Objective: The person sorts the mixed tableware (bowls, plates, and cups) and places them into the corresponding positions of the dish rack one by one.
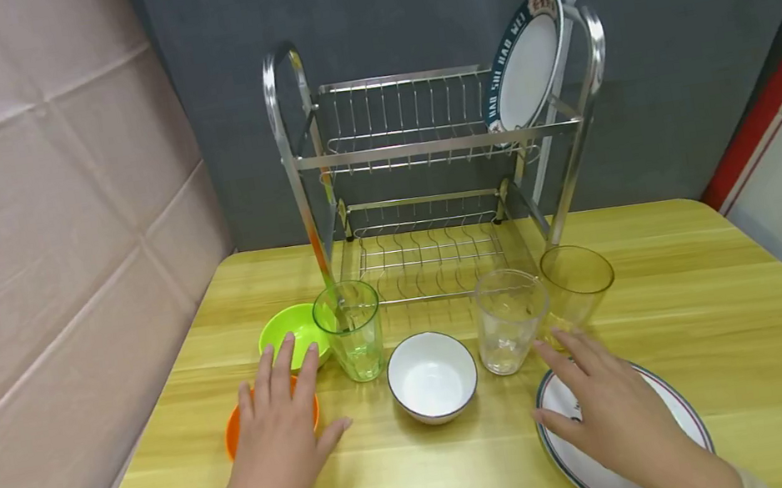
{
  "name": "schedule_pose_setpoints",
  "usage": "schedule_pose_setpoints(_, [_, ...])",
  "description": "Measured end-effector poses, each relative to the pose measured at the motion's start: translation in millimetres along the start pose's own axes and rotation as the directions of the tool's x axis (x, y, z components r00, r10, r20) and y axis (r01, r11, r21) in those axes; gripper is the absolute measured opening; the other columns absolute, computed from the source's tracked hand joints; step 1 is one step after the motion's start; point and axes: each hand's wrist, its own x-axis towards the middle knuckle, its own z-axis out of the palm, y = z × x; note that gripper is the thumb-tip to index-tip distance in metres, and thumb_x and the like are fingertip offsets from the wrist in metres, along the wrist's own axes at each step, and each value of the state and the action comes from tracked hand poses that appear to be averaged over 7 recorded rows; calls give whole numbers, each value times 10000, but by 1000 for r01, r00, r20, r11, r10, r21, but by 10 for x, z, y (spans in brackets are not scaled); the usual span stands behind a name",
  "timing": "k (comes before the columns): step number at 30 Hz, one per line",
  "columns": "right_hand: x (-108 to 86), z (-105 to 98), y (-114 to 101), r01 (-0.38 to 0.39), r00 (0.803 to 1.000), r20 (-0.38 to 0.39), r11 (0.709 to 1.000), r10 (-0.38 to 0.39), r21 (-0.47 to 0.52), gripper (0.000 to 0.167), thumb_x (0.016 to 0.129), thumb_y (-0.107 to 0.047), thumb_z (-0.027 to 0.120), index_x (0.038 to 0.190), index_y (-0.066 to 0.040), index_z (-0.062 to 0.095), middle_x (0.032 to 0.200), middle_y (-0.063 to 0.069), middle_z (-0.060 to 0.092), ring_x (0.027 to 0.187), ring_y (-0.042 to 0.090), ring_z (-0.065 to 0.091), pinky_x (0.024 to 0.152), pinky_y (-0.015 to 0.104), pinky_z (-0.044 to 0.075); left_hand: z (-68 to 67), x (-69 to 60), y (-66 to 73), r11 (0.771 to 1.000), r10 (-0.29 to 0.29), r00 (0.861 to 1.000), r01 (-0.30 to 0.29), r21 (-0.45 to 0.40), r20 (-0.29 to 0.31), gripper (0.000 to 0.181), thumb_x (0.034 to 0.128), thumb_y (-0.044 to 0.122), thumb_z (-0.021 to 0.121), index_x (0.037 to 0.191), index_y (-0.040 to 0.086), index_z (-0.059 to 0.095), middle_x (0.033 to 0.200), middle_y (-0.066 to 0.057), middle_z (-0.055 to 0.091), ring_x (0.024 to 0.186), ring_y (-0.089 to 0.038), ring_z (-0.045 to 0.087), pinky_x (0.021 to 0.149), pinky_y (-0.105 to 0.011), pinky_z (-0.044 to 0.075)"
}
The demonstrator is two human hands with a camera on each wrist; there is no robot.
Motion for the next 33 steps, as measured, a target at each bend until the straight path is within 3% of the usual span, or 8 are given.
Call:
schedule_pose_setpoints(8, [-9, 4, -43, 84, 994, -78, 995, -81, 43, 739, 696, -343, 851, 1318, -60, 567, 1359, 174, 527, 1229, 399, 504, 934, 577, 470, -78, 99, -11, 997, 70, 996, -71, -19, -61, 894, 724, 352, 845, 1421, -7, 416, 1500, -261, 267, 1362, -470, 263, 1053, -643, 322])
schedule_pose_setpoints(14, [-13, 27, -96, 137, 983, -136, 988, -127, 70, 718, 675, -290, 869, 1299, -75, 584, 1331, 144, 557, 1191, 380, 546, 891, 548, 511, -145, 207, -9, 986, 131, 985, -141, -88, -113, 873, 710, 269, 865, 1403, -27, 425, 1487, -260, 264, 1363, -451, 256, 1109, -569, 282])
schedule_pose_setpoints(22, [-12, 38, -123, 194, 969, -171, 976, -176, 97, 739, 664, -266, 878, 1316, -108, 571, 1323, 131, 561, 1183, 365, 557, 890, 537, 516, -237, 360, 25, 980, 165, 983, -173, -104, -77, 820, 738, 261, 849, 1393, -17, 441, 1494, -240, 271, 1363, -419, 280, 1095, -541, 347])
schedule_pose_setpoints(33, [26, 53, -138, 309, 928, -238, 949, -286, 65, 744, 624, -242, 896, 1283, -87, 589, 1321, 110, 568, 1152, 330, 583, 862, 485, 538, -282, 574, 41, 969, 199, 979, -202, -142, -32, 700, 761, 182, 829, 1354, -2, 505, 1415, -237, 425, 1310, -387, 407, 1027, -490, 448])
